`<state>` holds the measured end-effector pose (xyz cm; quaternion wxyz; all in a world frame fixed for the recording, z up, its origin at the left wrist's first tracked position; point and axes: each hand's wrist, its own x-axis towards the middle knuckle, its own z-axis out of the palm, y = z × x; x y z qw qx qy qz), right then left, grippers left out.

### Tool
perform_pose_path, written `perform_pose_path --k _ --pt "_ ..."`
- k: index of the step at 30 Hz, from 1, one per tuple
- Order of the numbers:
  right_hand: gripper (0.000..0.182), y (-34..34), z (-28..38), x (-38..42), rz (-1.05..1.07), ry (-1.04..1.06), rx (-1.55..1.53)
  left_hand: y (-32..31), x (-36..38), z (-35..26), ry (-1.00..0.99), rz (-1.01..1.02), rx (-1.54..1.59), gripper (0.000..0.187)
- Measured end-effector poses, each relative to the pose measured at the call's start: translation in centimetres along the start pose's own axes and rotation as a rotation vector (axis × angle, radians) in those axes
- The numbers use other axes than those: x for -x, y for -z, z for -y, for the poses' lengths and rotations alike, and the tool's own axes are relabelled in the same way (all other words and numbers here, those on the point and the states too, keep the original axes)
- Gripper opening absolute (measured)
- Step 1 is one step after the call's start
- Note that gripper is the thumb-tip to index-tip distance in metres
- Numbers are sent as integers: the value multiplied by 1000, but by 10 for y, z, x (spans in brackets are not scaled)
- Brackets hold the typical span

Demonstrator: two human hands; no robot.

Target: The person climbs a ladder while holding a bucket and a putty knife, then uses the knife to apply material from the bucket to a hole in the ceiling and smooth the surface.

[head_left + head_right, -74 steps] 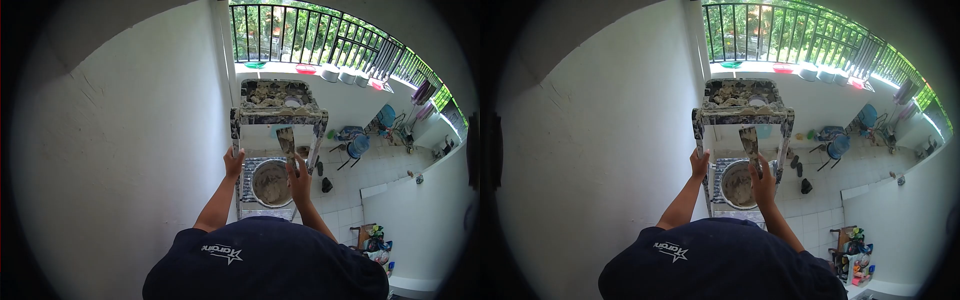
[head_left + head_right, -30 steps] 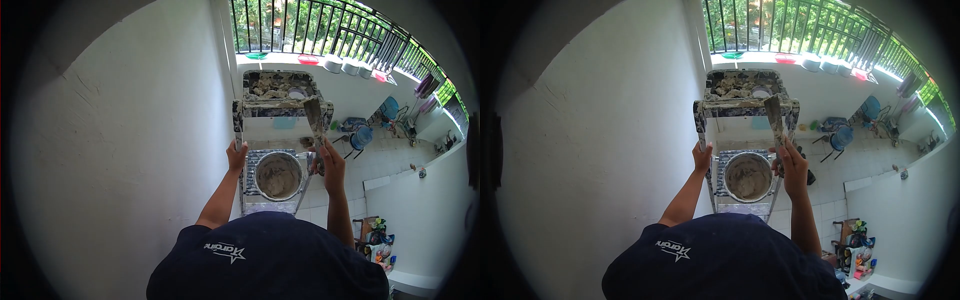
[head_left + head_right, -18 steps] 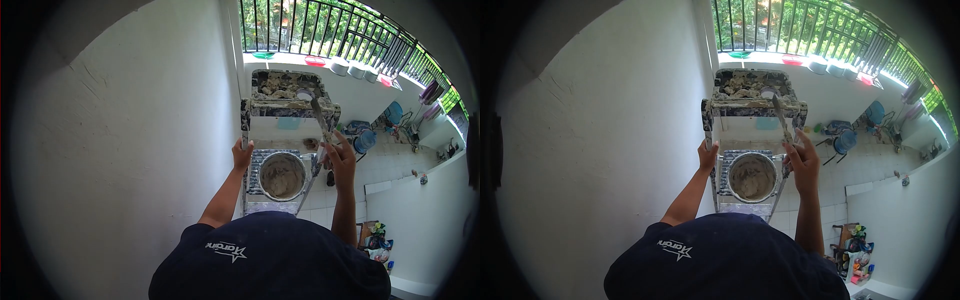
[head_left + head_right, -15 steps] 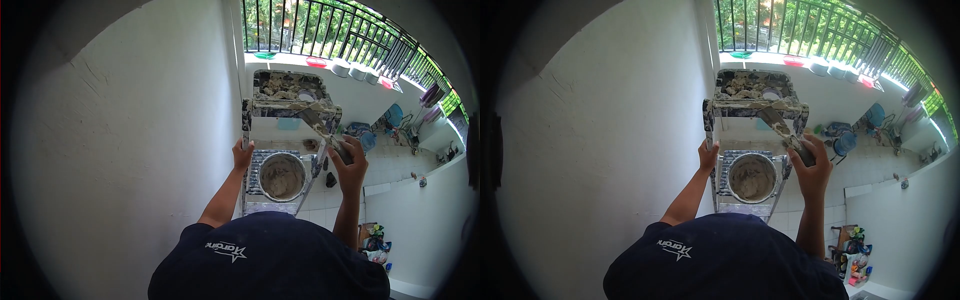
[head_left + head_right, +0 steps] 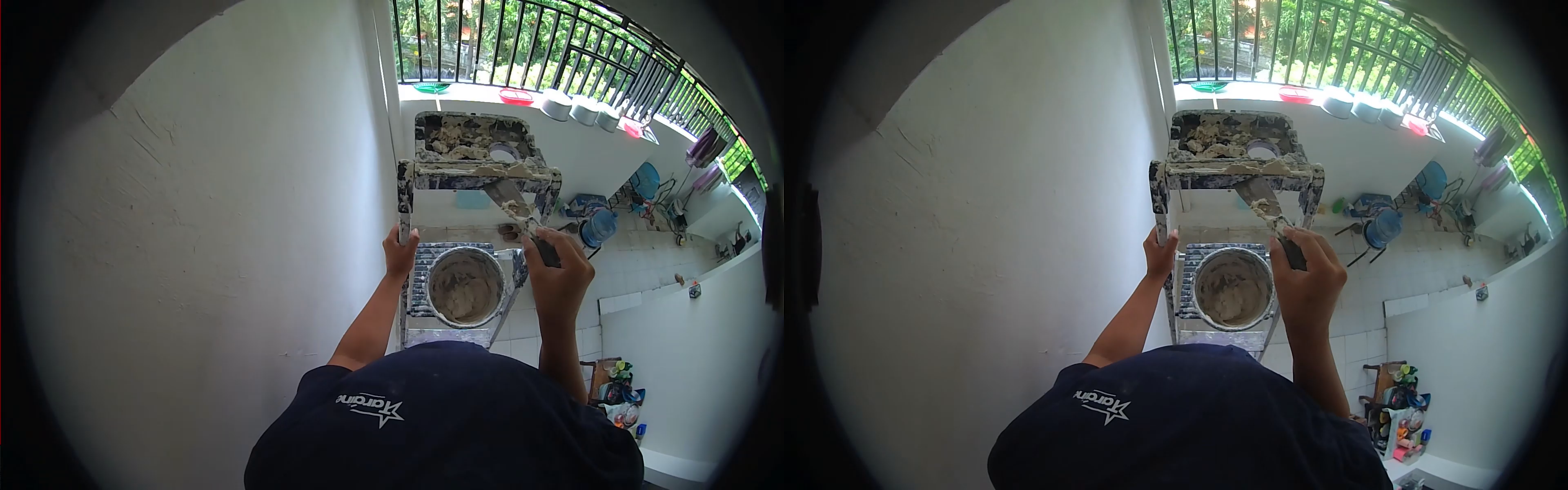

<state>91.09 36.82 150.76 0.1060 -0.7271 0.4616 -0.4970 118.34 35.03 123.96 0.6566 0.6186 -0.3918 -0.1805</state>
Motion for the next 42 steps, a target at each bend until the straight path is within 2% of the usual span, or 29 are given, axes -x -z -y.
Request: perform_pose_path --k 7,24,27,28,37,42 --pt "18 -3 10 1 -27 -90 -5 1 -1 2 39 27 29 23" --pt "17 -17 26 -4 -65 -89 78 4 -2 16 46 74 67 20" --pt "16 -20 28 -3 -63 -86 99 1 -4 20 -51 54 73 19" --pt "16 -22 30 -3 -59 -86 106 1 -3 21 -29 59 76 19" --pt "12 -29 40 -21 60 0 197 2 -1 11 36 54 96 20" --pt "14 -41 31 -7 -124 131 102 0 -3 6 -26 45 56 20"
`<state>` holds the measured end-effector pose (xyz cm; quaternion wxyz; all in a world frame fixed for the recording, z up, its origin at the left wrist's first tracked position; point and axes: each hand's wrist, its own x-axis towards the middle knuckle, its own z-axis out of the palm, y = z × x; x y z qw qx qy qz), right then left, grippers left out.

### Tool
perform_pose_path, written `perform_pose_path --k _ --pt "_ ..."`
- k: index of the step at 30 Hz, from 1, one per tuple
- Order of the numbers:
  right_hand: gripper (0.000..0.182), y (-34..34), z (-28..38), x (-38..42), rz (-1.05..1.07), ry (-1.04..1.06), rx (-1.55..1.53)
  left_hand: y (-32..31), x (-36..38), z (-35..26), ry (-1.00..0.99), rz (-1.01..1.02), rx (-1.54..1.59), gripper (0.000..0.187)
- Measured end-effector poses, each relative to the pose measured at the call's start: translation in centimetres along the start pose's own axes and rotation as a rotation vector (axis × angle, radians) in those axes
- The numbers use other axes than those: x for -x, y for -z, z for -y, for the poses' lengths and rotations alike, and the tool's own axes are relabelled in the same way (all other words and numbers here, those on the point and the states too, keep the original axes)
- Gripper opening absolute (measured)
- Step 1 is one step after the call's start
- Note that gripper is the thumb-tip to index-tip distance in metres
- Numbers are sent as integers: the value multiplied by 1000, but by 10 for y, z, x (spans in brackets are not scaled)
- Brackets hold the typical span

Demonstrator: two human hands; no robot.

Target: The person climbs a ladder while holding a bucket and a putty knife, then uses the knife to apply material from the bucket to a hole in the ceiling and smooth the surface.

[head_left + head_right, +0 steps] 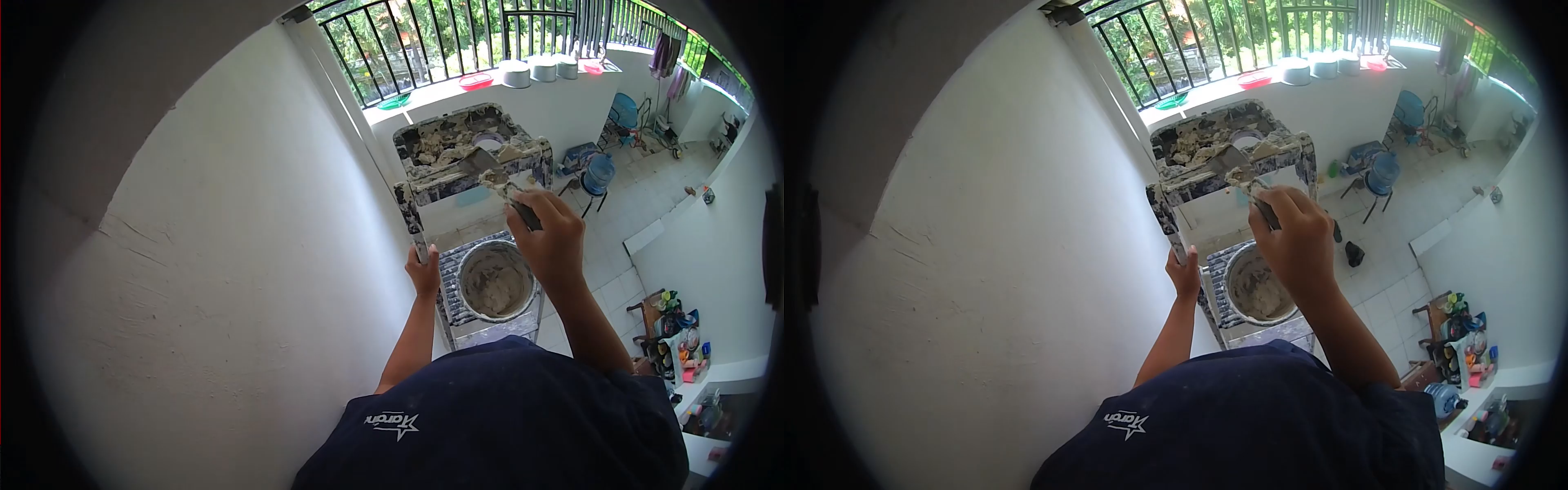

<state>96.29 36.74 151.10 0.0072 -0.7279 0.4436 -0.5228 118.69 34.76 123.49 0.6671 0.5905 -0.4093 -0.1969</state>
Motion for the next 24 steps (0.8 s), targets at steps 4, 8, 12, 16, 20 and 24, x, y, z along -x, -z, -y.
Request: perform_pose_path --k 4,8,12,16,20,24 --pt "16 8 -5 6 -54 16 0 4 1 3 -13 -2 -51 20" --pt "17 28 -15 -7 -69 -111 -21 4 1 9 -5 15 -60 22" --pt "16 39 -12 -24 -90 -78 -61 3 1 4 12 2 -67 21" --pt "17 41 -18 -37 -6 -107 -88 1 2 -2 18 -21 -55 21" --pt "19 56 -21 -32 92 -159 -33 1 1 0 3 -37 -60 23" --pt "19 68 -28 -10 216 -213 -8 -1 2 -2 -4 -48 -39 23"
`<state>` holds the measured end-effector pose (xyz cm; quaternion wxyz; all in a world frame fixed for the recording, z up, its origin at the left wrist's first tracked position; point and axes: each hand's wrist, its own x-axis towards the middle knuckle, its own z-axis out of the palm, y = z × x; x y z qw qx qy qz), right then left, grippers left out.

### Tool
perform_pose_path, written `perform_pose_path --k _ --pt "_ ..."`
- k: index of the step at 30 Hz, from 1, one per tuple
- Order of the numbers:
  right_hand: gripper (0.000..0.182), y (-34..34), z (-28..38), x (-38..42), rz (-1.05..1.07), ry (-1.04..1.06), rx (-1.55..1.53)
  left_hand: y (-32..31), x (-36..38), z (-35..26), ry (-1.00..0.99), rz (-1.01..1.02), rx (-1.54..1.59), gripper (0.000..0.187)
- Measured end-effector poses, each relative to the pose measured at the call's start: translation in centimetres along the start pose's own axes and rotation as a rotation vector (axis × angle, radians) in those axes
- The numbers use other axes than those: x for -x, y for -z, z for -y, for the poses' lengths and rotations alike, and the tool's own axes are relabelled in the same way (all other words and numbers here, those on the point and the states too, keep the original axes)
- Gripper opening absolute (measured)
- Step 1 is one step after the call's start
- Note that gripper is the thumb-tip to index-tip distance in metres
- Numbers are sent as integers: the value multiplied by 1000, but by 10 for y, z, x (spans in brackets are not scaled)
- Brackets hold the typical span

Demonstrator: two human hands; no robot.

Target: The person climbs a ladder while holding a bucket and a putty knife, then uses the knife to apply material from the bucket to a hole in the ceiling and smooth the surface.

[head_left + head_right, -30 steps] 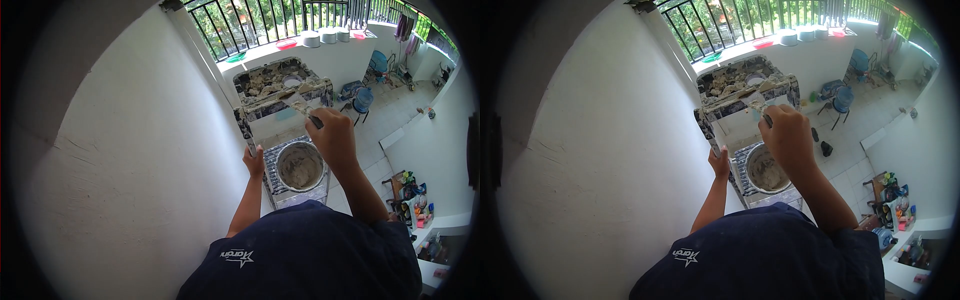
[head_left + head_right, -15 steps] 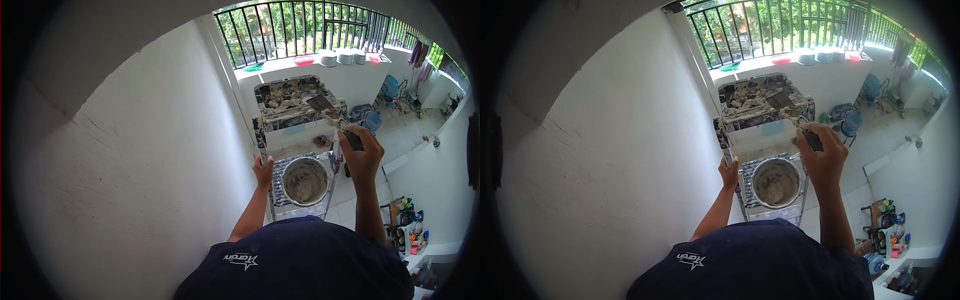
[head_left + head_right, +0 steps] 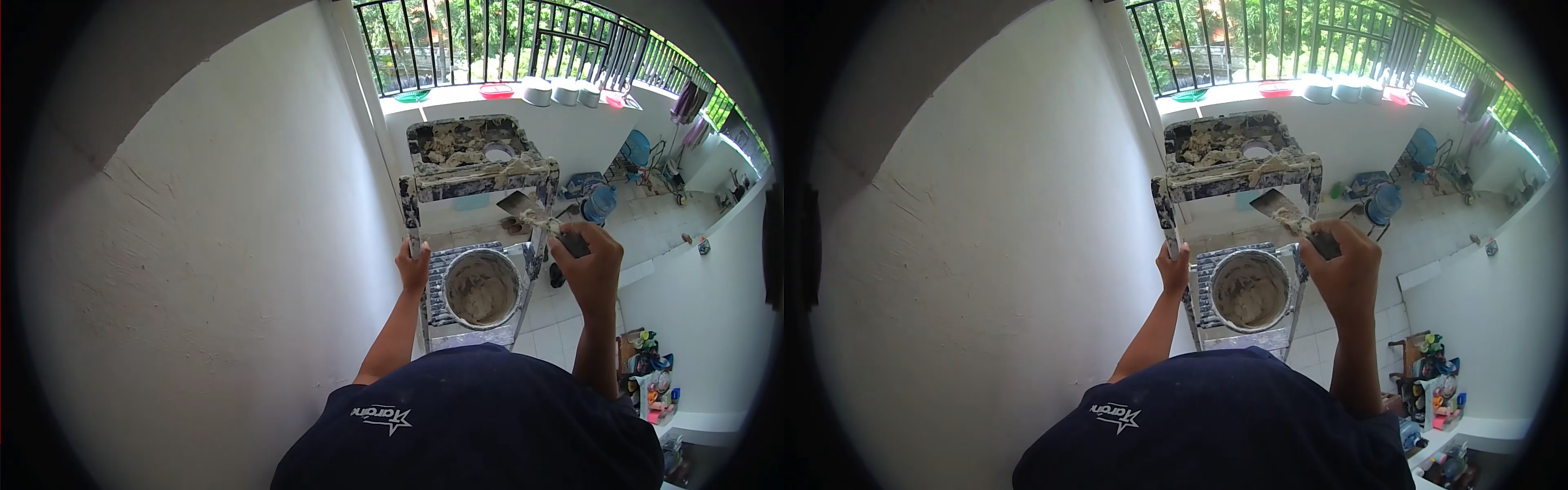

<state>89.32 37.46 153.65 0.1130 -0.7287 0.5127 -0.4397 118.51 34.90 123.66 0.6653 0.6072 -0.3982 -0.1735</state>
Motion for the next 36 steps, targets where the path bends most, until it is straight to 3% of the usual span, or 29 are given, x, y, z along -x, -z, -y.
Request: perform_pose_path --k 2,15,33,36 --pt "20 -16 -13 8 -49 101 21 0 -1 1 14 8 -11 22" --pt "22 -59 -28 29 -280 239 9 0 2 -4 97 26 21 22" --pt "20 -55 -30 7 -234 185 -107 3 0 11 71 45 -8 24" --pt "19 -63 -33 1 -237 102 -198 3 0 15 58 40 -14 25"
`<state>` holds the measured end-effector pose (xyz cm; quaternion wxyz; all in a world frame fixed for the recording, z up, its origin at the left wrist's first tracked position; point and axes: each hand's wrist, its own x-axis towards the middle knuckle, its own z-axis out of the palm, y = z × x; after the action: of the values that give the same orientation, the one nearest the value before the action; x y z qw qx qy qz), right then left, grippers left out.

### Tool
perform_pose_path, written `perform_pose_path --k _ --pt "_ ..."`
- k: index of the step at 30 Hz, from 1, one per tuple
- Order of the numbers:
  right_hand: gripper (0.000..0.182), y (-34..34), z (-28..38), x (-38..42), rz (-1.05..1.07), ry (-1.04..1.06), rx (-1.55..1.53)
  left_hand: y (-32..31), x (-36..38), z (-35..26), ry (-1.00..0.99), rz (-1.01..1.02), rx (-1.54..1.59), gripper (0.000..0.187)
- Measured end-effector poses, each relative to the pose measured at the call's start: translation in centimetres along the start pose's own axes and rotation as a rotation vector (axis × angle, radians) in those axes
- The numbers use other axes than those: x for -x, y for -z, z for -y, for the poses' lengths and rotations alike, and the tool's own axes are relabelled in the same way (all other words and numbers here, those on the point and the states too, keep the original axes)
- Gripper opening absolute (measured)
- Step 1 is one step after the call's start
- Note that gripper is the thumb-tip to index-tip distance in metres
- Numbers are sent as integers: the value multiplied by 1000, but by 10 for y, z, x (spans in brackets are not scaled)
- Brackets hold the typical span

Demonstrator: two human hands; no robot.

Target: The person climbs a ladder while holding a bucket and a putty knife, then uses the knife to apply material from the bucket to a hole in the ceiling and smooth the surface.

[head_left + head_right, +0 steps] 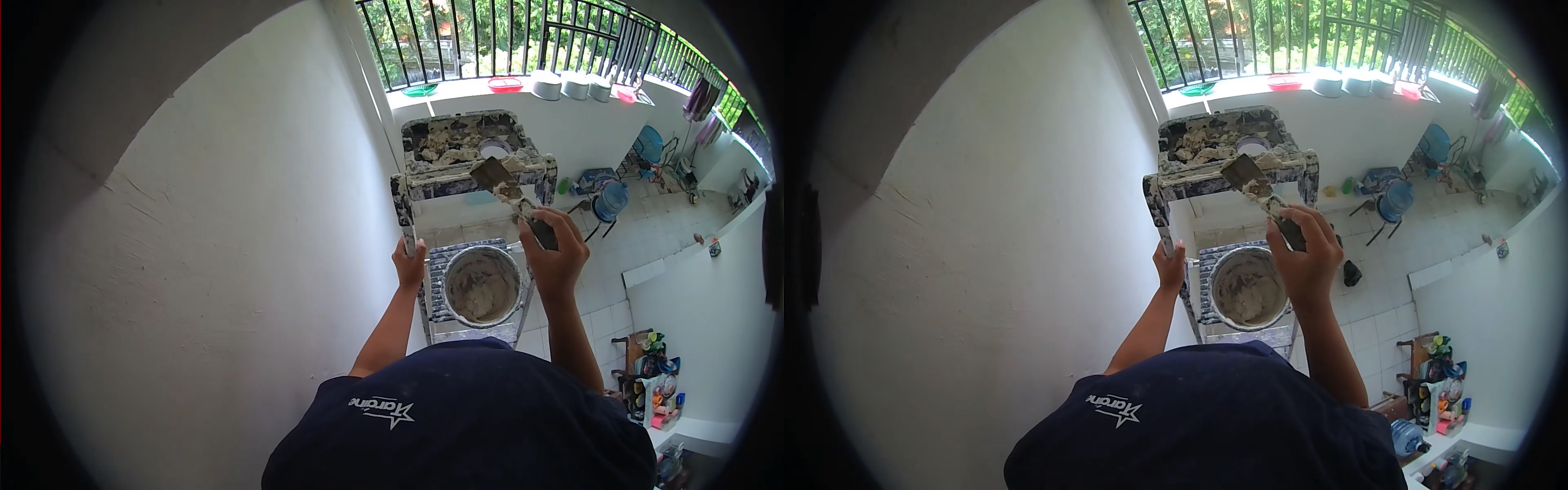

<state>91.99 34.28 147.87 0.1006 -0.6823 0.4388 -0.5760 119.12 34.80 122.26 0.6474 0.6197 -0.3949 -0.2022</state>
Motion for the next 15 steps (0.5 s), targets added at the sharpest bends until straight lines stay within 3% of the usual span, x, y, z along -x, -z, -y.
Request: perform_pose_path --k 9,10,13,15 --pt "32 13 1 10 -184 -118 -574 -2 0 -6 -26 -22 -14 26" --pt "26 14 -4 11 -207 -144 -628 -1 0 -3 -28 -27 -26 26" --pt "15 34 9 2 -31 -504 -1298 -3 1 -12 -37 -53 -31 26" --pt "22 36 18 -3 65 -684 -1455 -2 2 -18 -17 -54 -41 25"
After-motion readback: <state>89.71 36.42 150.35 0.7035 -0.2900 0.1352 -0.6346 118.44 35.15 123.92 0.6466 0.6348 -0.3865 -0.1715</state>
